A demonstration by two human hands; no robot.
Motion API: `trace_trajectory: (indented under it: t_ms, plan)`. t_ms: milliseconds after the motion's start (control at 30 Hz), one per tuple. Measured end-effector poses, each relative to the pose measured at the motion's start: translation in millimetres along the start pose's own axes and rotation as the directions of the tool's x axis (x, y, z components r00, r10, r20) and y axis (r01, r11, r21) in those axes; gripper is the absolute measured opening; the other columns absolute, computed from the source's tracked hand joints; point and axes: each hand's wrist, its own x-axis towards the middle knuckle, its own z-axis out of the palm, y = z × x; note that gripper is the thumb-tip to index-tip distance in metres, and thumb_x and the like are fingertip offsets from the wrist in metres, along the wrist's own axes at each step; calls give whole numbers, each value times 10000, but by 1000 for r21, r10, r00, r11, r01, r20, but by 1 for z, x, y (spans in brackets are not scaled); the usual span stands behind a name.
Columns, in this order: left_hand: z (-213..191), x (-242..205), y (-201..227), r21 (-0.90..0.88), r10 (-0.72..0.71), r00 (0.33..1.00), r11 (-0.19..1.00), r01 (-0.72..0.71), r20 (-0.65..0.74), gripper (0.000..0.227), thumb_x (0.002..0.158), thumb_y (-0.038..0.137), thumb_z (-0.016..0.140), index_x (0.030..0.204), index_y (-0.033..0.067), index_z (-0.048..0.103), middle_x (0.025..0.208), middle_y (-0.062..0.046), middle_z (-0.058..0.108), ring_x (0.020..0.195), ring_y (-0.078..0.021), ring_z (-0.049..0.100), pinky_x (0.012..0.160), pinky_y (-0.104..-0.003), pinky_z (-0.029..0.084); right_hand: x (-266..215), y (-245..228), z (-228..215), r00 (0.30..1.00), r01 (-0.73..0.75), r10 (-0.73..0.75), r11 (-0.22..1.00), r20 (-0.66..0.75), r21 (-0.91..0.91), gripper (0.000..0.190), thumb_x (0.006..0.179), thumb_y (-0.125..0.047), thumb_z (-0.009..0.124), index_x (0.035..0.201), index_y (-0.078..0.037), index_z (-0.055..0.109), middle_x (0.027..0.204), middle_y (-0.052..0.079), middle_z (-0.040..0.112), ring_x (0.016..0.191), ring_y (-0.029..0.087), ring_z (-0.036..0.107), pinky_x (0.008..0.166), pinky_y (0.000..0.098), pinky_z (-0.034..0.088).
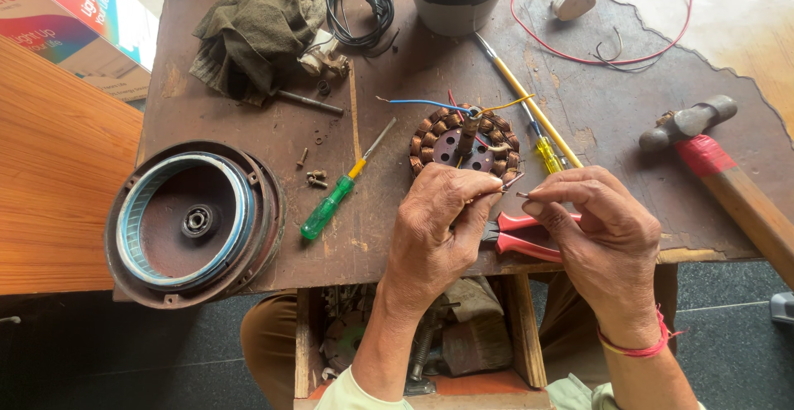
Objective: The person wires a fan stator by hand and using pliers, twisting wires together and adjusting the copper windings on a wooden workbench.
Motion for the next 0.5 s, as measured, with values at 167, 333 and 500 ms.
trace_trajectory:
  t_ms: [167,333,500]
  plan:
    - [1,0,2,-3,9,1000,1000,-9,-11,263,940,-54,740,1144,88,653,1083,-40,715,1023,-240,689,892,-337,546,0,1,3,1000,2,-2,1000,3,9,186,908,143,688,1060,37,701,1113,96,651,1028,133,658,866,254,594]
    - [2,0,2,-16,12,1000,1000,-12,-4,282,929,-77,708,1151,84,645,1095,-47,711,1031,-241,690,899,-333,547,1,2,5,1000,-15,15,1000,4,5,184,903,148,679,1048,36,698,1101,89,650,1014,133,667,848,255,607]
    - [2,-1,2,-26,7,1000,1000,-7,-7,271,937,-75,696,1149,86,645,1097,-48,714,1034,-238,698,902,-332,546,1,4,6,1000,-14,14,1000,18,-3,170,902,161,672,1018,39,697,1101,88,641,1018,129,657,847,258,601]
